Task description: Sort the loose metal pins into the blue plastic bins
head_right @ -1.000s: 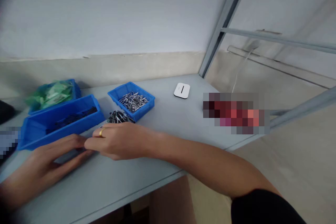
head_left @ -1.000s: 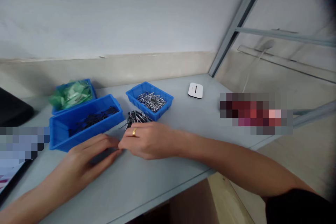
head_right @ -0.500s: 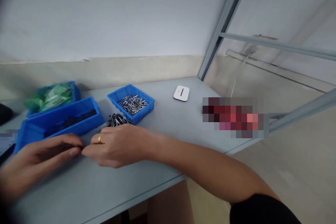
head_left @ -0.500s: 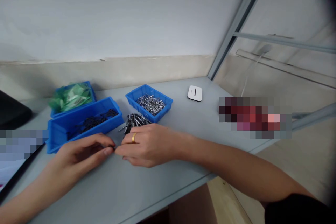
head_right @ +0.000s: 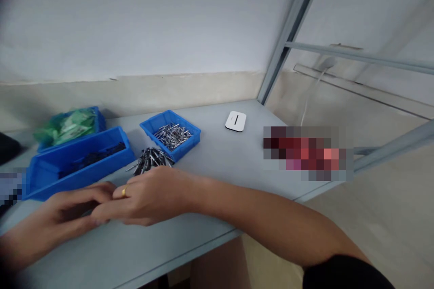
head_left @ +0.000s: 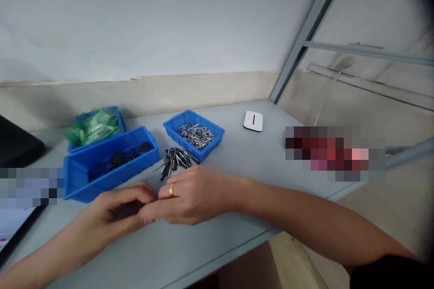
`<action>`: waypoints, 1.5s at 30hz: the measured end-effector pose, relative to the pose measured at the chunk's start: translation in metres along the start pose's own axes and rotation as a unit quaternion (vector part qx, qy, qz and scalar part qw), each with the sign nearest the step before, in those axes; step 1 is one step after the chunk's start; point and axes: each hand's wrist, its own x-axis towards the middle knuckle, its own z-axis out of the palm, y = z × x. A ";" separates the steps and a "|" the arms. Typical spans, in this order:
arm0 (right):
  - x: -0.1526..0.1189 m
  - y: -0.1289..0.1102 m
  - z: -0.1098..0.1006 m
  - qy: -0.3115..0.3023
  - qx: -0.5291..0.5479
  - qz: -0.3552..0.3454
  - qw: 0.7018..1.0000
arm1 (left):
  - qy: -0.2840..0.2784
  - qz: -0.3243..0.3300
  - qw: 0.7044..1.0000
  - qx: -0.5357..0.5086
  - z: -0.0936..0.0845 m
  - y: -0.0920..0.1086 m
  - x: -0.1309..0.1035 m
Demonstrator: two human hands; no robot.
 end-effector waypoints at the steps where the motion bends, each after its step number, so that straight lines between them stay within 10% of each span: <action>1: 0.000 -0.001 0.000 -0.002 0.003 -0.002 1.000 | -0.002 0.001 1.000 -0.007 0.001 0.002 0.001; 7: 0.001 -0.003 0.001 0.009 0.033 -0.004 0.999 | -0.003 0.002 0.999 -0.043 0.002 0.012 0.004; 16: 0.011 -0.004 -0.009 -0.211 0.161 0.084 0.961 | 0.015 -0.013 0.998 -0.059 0.011 0.013 0.008; 30: 0.031 -0.009 -0.028 -0.338 0.185 0.147 0.911 | -0.012 -0.057 0.997 -0.043 0.014 0.013 0.004; 45: 0.006 -0.005 0.014 -0.014 0.092 0.079 0.993 | 0.043 -0.078 0.993 -0.082 -0.001 0.015 0.005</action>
